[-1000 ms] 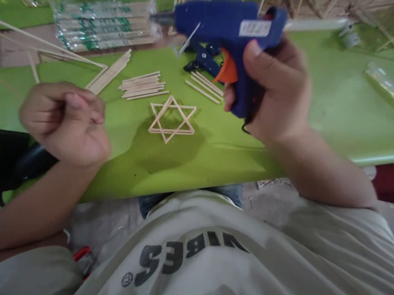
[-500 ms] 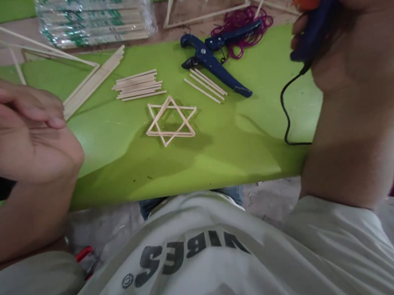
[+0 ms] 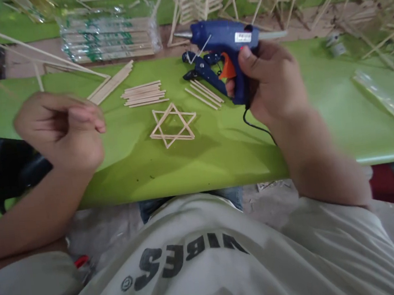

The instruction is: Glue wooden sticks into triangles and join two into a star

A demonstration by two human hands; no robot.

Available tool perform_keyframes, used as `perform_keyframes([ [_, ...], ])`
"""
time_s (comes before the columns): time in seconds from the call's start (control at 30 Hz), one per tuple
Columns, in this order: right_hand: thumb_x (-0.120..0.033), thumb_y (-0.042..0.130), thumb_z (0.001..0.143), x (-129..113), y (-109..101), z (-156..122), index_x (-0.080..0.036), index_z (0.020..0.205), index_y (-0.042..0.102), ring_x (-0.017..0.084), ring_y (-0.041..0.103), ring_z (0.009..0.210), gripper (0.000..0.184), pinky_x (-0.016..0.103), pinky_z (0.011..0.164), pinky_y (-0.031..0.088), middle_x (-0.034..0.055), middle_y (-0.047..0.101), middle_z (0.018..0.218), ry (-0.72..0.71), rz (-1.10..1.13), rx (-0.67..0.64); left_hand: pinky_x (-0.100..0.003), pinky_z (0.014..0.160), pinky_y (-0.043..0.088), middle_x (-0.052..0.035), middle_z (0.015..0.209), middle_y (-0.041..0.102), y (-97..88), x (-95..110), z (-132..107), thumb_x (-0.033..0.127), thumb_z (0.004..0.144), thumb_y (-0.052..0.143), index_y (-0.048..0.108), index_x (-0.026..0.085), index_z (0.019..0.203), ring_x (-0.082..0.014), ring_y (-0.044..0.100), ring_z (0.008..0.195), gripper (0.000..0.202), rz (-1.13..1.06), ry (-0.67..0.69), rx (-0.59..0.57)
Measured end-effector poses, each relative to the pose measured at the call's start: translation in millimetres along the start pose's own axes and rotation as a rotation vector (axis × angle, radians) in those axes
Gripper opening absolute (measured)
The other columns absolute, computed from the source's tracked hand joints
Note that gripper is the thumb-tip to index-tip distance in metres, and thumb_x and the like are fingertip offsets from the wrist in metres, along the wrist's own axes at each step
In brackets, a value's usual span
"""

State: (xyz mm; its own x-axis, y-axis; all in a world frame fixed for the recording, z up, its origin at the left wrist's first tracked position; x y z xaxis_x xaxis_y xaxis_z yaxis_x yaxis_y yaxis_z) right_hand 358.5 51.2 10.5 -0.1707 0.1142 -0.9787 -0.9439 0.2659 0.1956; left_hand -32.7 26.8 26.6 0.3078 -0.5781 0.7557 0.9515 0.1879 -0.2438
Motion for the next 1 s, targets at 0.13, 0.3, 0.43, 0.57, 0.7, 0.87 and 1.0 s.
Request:
perform_keyframes([
  [0.13,-0.057,0.108,0.08,-11.8,33.9,-39.9,-0.026,0.096,0.08,0.014,0.056,0.06,0.044,0.032,0.051,0.049,0.0025,0.075,0.084,0.052,0.1,-0.13,-0.025,0.06,0.039,0.014,0.073,0.065,18.9,6.3,-4.8,0.092,0.102,0.074,0.07,0.019,0.096,0.0021,0.059,0.064,0.073,-0.006,-0.048,-0.115],
  [0.3,-0.06,0.108,0.085,-18.4,57.6,-67.1,-0.027,0.099,0.08,0.013,0.059,0.06,0.046,0.03,0.051,0.049,-0.0004,0.075,0.082,0.034,0.171,-0.232,-0.04,0.064,0.058,-0.0003,0.096,0.086,36.1,27.9,-18.7,0.089,0.109,0.072,0.088,0.034,0.113,-0.0146,0.076,0.074,0.057,0.017,-0.178,-0.174],
  [0.43,-0.068,0.103,0.089,-10.5,65.8,-73.8,-0.029,0.1,0.077,0.014,0.06,0.058,0.048,0.03,0.049,0.049,-0.0015,0.077,0.08,0.016,0.163,-0.286,-0.043,0.069,0.066,-0.0045,0.103,0.089,44.2,38.8,-27.4,0.076,0.117,0.068,0.091,0.036,0.122,-0.0217,0.083,0.085,0.047,0.11,-0.233,-0.235],
  [0.57,-0.066,0.1,0.093,-3.0,69.4,-78.1,-0.027,0.103,0.078,0.015,0.064,0.06,0.046,0.03,0.051,0.055,-0.0005,0.078,0.08,0.035,0.168,-0.322,-0.037,0.066,0.066,-0.0035,0.099,0.088,50.1,30.7,-28.4,0.07,0.118,0.071,0.092,0.034,0.124,-0.0194,0.082,0.081,0.042,0.06,-0.216,-0.214],
  [0.7,-0.058,0.1,0.095,1.8,68.9,-80.5,-0.027,0.11,0.079,0.014,0.065,0.062,0.041,0.029,0.055,0.058,-0.0006,0.078,0.084,0.053,0.183,-0.369,-0.031,0.056,0.061,-0.0006,0.086,0.082,56.9,19.6,-27.6,0.08,0.109,0.078,0.093,0.031,0.113,-0.015,0.075,0.066,0.052,-0.131,-0.127,-0.168],
  [0.87,-0.053,0.101,0.097,8.1,67.0,-79.1,-0.026,0.113,0.076,0.014,0.068,0.064,0.04,0.028,0.055,0.058,-0.0009,0.08,0.087,0.073,0.182,-0.427,-0.024,0.051,0.052,0.0022,0.083,0.08,58.0,24.8,-28.4,0.07,0.104,0.091,0.092,0.029,0.102,-0.009,0.069,0.059,0.04,-0.278,-0.073,-0.102],
  [1.0,-0.051,0.103,0.095,11.1,65.1,-76.8,-0.024,0.114,0.076,0.014,0.068,0.062,0.043,0.028,0.053,0.057,-0.0007,0.08,0.085,0.053,0.188,-0.415,-0.022,0.048,0.046,0.002,0.082,0.081,55.3,32.0,-29.2,0.068,0.107,0.089,0.089,0.026,0.095,-0.0087,0.068,0.06,0.043,-0.233,-0.069,-0.086],
])
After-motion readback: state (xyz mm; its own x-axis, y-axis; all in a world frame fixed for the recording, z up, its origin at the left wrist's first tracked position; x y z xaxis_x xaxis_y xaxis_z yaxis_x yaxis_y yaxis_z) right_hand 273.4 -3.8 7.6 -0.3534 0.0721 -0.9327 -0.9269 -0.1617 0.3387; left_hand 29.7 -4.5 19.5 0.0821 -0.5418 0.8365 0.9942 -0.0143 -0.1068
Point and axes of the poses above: each hand's wrist, its own z-axis towards the middle knuckle, its own y-axis out of the palm, x = y × z, the point moved 4 cm from there along z, towards the middle knuckle
